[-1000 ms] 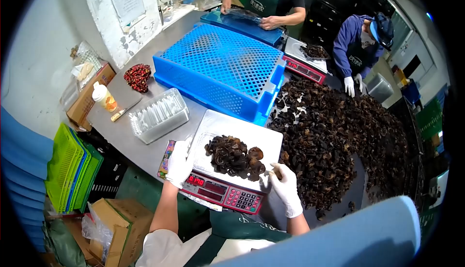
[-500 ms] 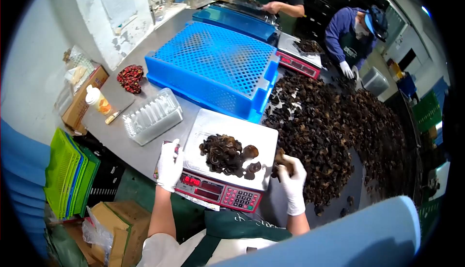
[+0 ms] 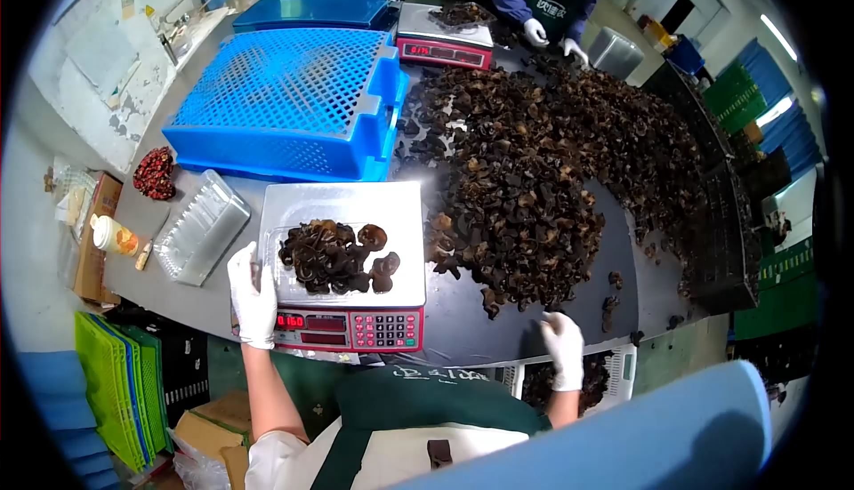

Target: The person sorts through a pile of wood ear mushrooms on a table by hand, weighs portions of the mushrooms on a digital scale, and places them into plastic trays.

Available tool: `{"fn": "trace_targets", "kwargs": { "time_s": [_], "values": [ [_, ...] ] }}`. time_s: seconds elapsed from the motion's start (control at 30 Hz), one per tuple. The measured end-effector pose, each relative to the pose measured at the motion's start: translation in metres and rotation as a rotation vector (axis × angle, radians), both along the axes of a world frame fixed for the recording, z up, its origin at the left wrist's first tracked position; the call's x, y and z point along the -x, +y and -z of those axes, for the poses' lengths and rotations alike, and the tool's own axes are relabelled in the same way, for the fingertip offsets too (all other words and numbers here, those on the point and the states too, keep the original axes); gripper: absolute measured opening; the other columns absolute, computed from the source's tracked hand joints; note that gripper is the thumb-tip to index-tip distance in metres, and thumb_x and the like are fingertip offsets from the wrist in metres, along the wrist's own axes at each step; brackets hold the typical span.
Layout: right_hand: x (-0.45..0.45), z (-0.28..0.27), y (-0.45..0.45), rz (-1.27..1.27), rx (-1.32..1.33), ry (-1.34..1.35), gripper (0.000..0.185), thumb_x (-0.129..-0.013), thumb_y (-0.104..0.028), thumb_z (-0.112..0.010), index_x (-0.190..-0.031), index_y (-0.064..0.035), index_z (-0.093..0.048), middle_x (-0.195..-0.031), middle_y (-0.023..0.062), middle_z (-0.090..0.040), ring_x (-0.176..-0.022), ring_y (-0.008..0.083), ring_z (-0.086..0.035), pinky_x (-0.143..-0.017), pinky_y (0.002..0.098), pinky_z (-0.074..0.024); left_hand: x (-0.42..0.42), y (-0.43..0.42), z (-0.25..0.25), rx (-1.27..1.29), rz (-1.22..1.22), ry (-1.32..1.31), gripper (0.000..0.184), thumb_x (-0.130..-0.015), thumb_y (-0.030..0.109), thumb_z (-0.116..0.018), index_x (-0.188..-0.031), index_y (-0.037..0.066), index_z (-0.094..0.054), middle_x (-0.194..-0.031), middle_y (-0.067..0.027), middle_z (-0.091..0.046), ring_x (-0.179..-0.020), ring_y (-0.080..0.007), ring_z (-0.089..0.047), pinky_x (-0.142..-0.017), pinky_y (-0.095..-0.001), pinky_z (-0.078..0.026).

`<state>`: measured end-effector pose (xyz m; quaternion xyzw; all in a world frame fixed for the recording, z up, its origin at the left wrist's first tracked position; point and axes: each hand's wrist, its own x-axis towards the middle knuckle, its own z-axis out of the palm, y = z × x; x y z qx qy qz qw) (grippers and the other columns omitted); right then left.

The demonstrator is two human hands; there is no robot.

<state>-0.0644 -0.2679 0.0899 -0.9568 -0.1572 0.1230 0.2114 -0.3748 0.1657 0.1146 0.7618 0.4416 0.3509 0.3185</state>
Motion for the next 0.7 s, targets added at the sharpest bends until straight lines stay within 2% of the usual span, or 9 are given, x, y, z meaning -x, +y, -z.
{"fn": "trace_targets", "kwargs": {
  "time_s": [0.03,0.1,0.17,0.33,0.37,0.43,0.5,0.53,0.7],
  "values": [
    [0.008,0.021,0.019,-0.142,-0.167,-0.081,0.027,-0.084,-0.021,-0.066,-0.108,-0.0093,-0.069,-0.104,0.0113,-0.069,-0.098,0.0279,-0.066,-0.084,0.0358,-0.0518,0.0,0.001,0.002,-0.07,0.003,0.038,0.045,-0.086,0.006,-0.063,-0.13,0.004,-0.054,-0.122,-0.014,-0.052,-0.112,-0.0273,-0.054,-0.096,-0.0366,-0.044],
    [0.024,0.028,0.069,-0.343,-0.086,-0.181,0.04,-0.085,-0.021,-0.068,-0.123,-0.0132,-0.061,-0.111,0.0104,-0.063,-0.096,0.0295,-0.065,-0.083,0.0376,-0.0522,-0.001,-0.001,0.001,-0.127,-0.01,0.014,0.044,-0.087,0.007,-0.063,-0.13,0.004,-0.054,-0.125,-0.0162,-0.052,-0.117,-0.0312,-0.052,-0.098,-0.0389,-0.043],
    [0.03,0.051,0.097,-0.449,-0.022,-0.248,0.043,-0.083,-0.018,-0.068,-0.126,-0.0144,-0.059,-0.115,0.0114,-0.059,-0.093,0.032,-0.064,-0.079,0.0394,-0.0525,0.004,-0.003,-0.006,-0.145,-0.016,0.022,0.042,-0.087,0.007,-0.062,-0.129,0.004,-0.055,-0.125,-0.017,-0.052,-0.117,-0.0319,-0.052,-0.098,-0.0388,-0.043],
    [0.003,0.084,0.114,-0.524,-0.429,-0.225,0.017,-0.08,0.004,-0.065,-0.096,-0.0028,-0.067,-0.088,0.0129,-0.066,-0.085,0.0313,-0.066,-0.077,0.0366,-0.053,0.025,-0.009,-0.014,-0.149,-0.112,-0.012,0.04,-0.087,0.002,-0.061,-0.126,0.004,-0.056,-0.119,-0.0147,-0.053,-0.098,-0.0254,-0.057,-0.09,-0.0348,-0.047],
    [0.003,0.08,0.121,-0.448,-0.5,-0.114,0.015,-0.082,0.004,-0.064,-0.095,-0.0007,-0.068,-0.091,0.013,-0.069,-0.087,0.0252,-0.068,-0.079,0.0327,-0.0531,0.032,-0.008,-0.006,-0.157,-0.117,-0.017,0.039,-0.087,0.002,-0.061,-0.126,0.004,-0.056,-0.12,-0.0157,-0.053,-0.103,-0.0279,-0.056,-0.093,-0.036,-0.046],
    [0.02,0.032,0.157,-0.434,-0.74,0.011,0.015,-0.083,0.003,-0.063,-0.097,-0.0009,-0.068,-0.092,0.0115,-0.069,-0.084,0.0237,-0.068,-0.08,0.0319,-0.0524,0.035,-0.012,-0.002,-0.204,-0.107,0.055,0.039,-0.086,0.002,-0.061,-0.125,0.003,-0.056,-0.12,-0.0173,-0.053,-0.108,-0.0317,-0.055,-0.095,-0.0377,-0.045],
    [0.038,-0.014,0.196,-0.582,-0.806,-0.052,0.017,-0.085,0.002,-0.061,-0.1,0.0,-0.067,-0.091,0.0117,-0.068,-0.085,0.0204,-0.066,-0.078,0.0305,-0.0521,0.03,-0.014,0.01,-0.238,-0.053,0.028,0.038,-0.086,0.005,-0.061,-0.123,0.002,-0.056,-0.119,-0.0198,-0.053,-0.111,-0.0363,-0.053,-0.097,-0.0415,-0.043],
    [0.053,-0.038,0.214,-0.585,-0.845,0.072,0.018,-0.084,0.002,-0.061,-0.101,-0.0009,-0.067,-0.092,0.0117,-0.067,-0.086,0.0212,-0.065,-0.078,0.0309,-0.0519,0.023,-0.017,0.01,-0.287,-0.031,0.05,0.037,-0.086,0.006,-0.061,-0.122,0.001,-0.057,-0.119,-0.0204,-0.053,-0.111,-0.0367,-0.053,-0.097,-0.0421,-0.043],
    [0.081,-0.04,0.289,-0.969,-0.625,-0.341,0.025,-0.081,-0.004,-0.068,-0.106,-0.0034,-0.066,-0.099,0.0126,-0.065,-0.09,0.0309,-0.064,-0.08,0.0374,-0.0526,-0.004,-0.032,0.008,-0.276,0.04,0.179,0.044,-0.086,0.011,-0.059,-0.129,0.001,-0.052,-0.121,-0.0243,-0.052,-0.114,-0.0412,-0.049,-0.101,-0.0466,-0.04]
  ]
}}
